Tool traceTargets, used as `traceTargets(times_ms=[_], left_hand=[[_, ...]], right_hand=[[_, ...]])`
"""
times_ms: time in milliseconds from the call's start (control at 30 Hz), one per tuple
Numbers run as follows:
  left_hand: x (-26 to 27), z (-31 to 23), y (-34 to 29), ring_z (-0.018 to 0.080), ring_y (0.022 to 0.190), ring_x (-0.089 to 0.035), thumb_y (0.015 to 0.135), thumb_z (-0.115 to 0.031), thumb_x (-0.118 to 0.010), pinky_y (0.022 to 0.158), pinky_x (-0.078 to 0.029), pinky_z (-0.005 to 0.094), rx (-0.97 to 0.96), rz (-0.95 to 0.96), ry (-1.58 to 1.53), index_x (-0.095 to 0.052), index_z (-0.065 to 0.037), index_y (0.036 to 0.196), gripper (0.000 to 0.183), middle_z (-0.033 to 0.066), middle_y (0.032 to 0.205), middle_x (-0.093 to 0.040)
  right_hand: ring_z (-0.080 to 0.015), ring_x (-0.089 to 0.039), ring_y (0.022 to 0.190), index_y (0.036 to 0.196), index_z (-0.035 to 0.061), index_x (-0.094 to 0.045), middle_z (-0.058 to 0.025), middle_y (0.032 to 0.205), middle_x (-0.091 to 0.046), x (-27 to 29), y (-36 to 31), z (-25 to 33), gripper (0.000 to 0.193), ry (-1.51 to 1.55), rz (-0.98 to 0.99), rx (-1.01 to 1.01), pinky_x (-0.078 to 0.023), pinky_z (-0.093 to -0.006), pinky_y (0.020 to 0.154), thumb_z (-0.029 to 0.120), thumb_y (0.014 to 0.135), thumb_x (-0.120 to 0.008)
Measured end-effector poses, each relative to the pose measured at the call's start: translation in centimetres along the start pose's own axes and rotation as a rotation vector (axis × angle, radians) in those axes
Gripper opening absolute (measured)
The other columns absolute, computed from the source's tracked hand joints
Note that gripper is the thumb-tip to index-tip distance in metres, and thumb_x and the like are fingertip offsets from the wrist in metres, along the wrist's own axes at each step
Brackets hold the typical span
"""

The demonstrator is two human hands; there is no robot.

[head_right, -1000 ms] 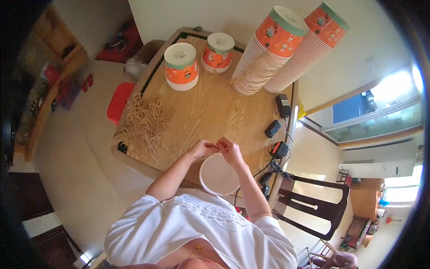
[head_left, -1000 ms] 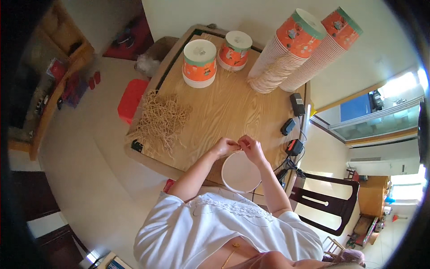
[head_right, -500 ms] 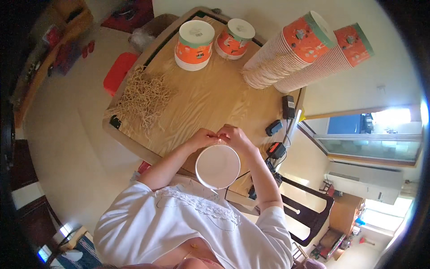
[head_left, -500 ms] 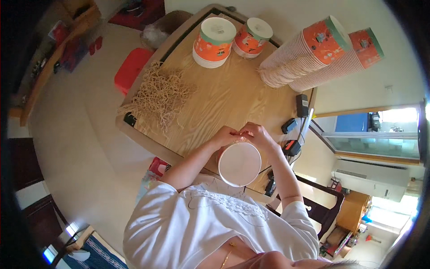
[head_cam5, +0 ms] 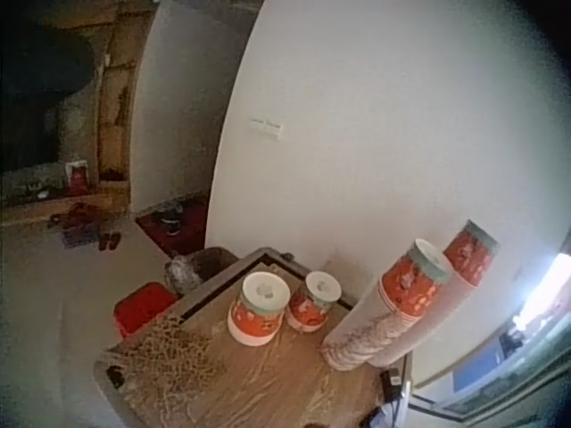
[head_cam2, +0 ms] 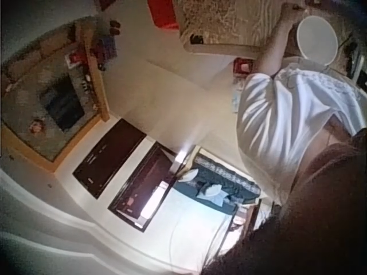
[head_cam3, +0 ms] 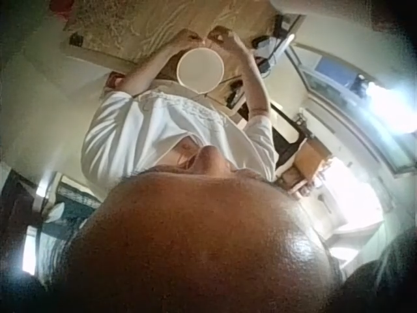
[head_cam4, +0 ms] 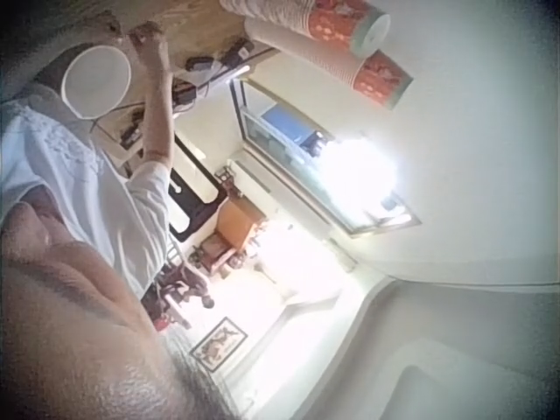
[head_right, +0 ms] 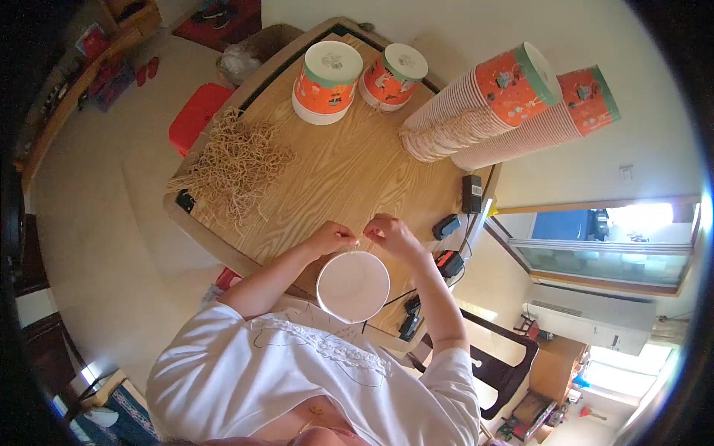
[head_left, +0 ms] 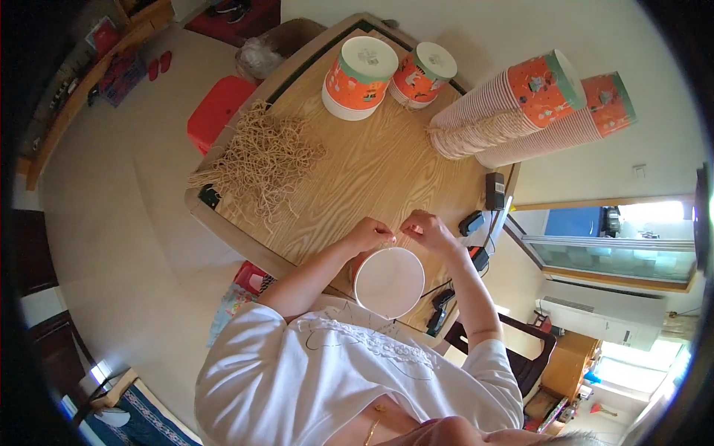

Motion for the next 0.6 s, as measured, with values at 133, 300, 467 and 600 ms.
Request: traceTargets(times_ms=[133, 300, 467, 600], left_hand=[[-0.1, -0.3, -0.3, 0.0088, 0.070, -0.056, 0.075, -0.016, -0.066, 0.067, -0.044, 0.0253, -0.004, 0.025, -0.016, -0.067, -0.002, 0.082, 0.016, 0.0035, 0.074, -0.065], [-0.2, -0.4, -0.4, 0.0085, 0.070, -0.055, 0.075, -0.017, -0.066, 0.067, -0.044, 0.0251, 0.003, 0.010, -0.017, -0.067, -0.002, 0.082, 0.016, 0.0037, 0.075, -0.065], [0.0, -0.6, -0.4, 0.0078, 0.071, -0.054, 0.075, -0.018, -0.067, 0.067, -0.043, 0.0243, -0.017, 0.016, -0.071, -0.067, -0.003, 0.081, 0.017, 0.0035, 0.074, -0.064], [0.2, -0.2, -0.2, 0.0076, 0.071, -0.054, 0.076, -0.019, -0.067, 0.067, -0.044, 0.0245, -0.022, 0.010, 0.008, -0.066, -0.004, 0.083, 0.017, 0.0020, 0.074, -0.063]], right_hand=[[-0.0198, -0.057, 0.074, 0.086, 0.0048, -0.058, -0.0066, 0.075, -0.056, 0.8, -0.5, -1.2, 0.016, 0.080, -0.148, -0.088, -0.047, -0.0303, 0.065, 0.000, 0.071, -0.061], [-0.0181, -0.057, 0.073, 0.094, 0.0057, -0.059, -0.0075, 0.081, -0.059, -0.9, -0.1, -0.2, 0.021, 0.202, -0.062, -0.076, -0.047, -0.0294, 0.065, 0.002, 0.074, -0.062], [-0.0179, -0.057, 0.067, 0.087, 0.0045, -0.062, -0.0074, 0.076, -0.059, -1.1, -0.4, -1.2, 0.012, 0.163, -0.085, -0.061, -0.047, -0.0281, 0.061, 0.008, 0.076, -0.063], [-0.0155, -0.057, 0.064, 0.085, 0.0030, -0.062, -0.0074, 0.074, -0.060, -2.7, -1.1, -1.8, 0.011, 0.249, -0.184, -0.215, -0.046, -0.0272, 0.059, 0.013, 0.079, -0.061]])
Point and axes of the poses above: each hand's wrist, its own y-axis towards the middle knuckle, its own x-axis out of the back of the hand, z = x × y, the point moved 2 cm from there along y, towards the middle knuckle
